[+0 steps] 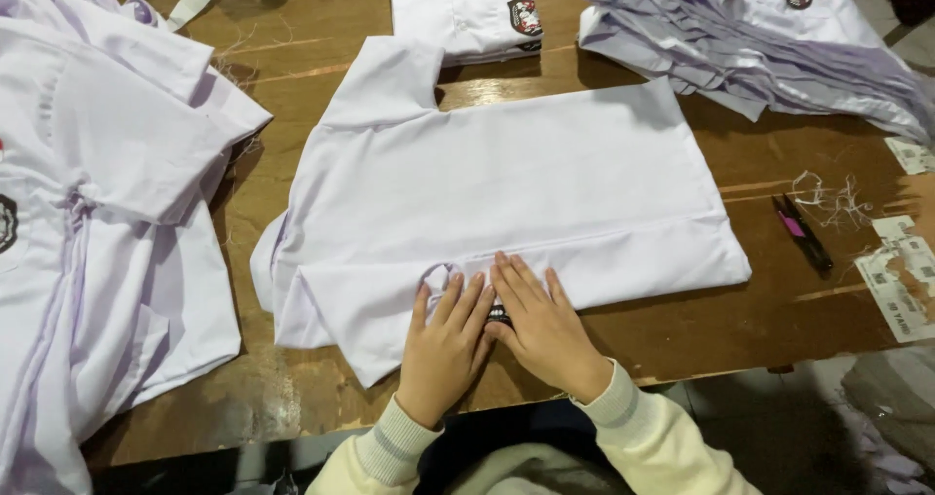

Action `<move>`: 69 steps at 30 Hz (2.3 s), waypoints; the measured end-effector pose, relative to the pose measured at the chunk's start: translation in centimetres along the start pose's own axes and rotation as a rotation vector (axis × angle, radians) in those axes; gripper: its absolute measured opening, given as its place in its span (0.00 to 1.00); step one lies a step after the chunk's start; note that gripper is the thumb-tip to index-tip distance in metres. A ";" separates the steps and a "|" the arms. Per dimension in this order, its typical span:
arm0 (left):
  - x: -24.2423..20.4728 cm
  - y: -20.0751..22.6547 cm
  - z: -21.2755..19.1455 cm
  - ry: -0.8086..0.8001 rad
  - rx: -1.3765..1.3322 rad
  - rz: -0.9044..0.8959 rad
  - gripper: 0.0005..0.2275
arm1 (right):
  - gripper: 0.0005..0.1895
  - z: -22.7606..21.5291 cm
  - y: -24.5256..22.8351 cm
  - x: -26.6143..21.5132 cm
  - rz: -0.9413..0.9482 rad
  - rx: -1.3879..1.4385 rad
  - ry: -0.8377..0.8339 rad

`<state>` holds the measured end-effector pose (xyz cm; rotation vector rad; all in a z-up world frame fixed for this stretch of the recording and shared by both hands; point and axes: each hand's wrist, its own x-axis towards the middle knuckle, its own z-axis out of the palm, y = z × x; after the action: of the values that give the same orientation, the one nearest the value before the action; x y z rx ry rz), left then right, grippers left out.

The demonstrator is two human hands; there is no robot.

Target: Folding a white uniform shirt neatly on a wooden work surface in a factory.

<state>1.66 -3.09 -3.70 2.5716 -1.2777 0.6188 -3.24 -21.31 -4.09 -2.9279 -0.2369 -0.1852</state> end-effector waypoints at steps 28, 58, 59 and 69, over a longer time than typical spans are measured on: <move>-5.7 -7.2 -8.1 0.266 -0.396 -0.175 0.17 | 0.40 -7.0 15.4 -6.9 0.638 -0.020 -0.142; 3.6 -18.8 -1.5 0.067 -0.690 -0.826 0.18 | 0.43 -7.4 16.0 -6.3 0.700 0.052 -0.210; 2.6 -18.3 -1.6 0.146 -0.556 -0.661 0.16 | 0.41 -7.9 15.5 -6.0 0.643 0.030 -0.121; -0.1 -15.0 -1.0 0.210 -0.045 -0.485 0.12 | 0.17 -2.9 7.0 9.6 0.104 0.283 0.024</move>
<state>13.24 6.41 -2.77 2.5545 -0.5637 0.7186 7.05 -27.27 -1.18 -2.6470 -0.0966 -0.1573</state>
